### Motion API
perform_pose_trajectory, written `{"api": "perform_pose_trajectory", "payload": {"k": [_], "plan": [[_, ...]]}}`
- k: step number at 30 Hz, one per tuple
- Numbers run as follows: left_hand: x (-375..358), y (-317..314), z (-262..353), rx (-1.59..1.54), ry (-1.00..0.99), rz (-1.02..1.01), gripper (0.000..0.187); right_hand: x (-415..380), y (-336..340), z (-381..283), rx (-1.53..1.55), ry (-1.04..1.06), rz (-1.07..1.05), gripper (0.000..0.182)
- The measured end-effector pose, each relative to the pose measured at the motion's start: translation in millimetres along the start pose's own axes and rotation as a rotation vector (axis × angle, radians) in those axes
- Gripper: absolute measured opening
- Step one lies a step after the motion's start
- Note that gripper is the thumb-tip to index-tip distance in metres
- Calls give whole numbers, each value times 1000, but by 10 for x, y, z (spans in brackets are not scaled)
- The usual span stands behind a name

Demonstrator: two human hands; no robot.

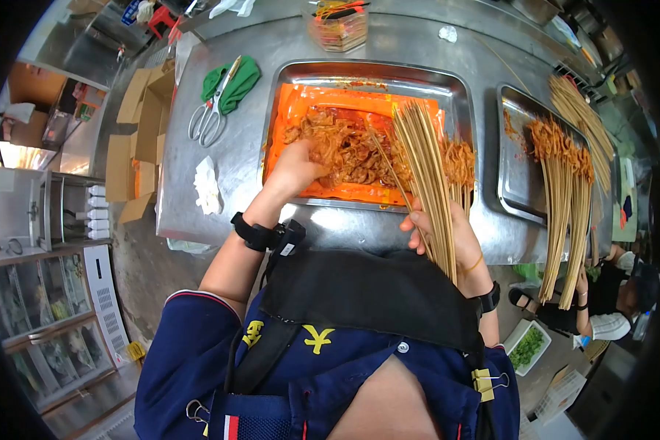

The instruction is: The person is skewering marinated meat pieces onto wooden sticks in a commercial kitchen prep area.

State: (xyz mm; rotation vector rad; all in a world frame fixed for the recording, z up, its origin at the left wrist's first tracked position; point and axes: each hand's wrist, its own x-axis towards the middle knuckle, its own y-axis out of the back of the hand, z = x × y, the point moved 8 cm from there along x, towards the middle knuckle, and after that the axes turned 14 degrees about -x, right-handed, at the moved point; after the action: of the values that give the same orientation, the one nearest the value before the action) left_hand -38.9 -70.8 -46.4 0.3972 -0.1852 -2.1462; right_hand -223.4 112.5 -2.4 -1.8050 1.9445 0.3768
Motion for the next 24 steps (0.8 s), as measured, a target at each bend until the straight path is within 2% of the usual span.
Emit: {"api": "perform_pose_trajectory", "payload": {"k": [3,6,9,12,15,21,24], "plan": [[-103,50,111,278,83,44,29,19,-23,12,6,0,-19,15],[-161,159,141,322,105,109,26,1,-13,15,12,-12,-11,15],[-156,144,-11,151,138,56,24,0,-57,9,21,-24,-23,15],[-141,180,51,129,81,121,18,4,-68,-9,5,13,-53,16],[-103,69,120,-555,43,80,22,11,-90,20,-12,-18,-67,16],[35,-120,385,-860,70,0,21,5,-129,-17,-7,-11,-111,14],[48,-247,523,-992,73,39,21,-2,-119,-19,-24,-8,-116,13]]}}
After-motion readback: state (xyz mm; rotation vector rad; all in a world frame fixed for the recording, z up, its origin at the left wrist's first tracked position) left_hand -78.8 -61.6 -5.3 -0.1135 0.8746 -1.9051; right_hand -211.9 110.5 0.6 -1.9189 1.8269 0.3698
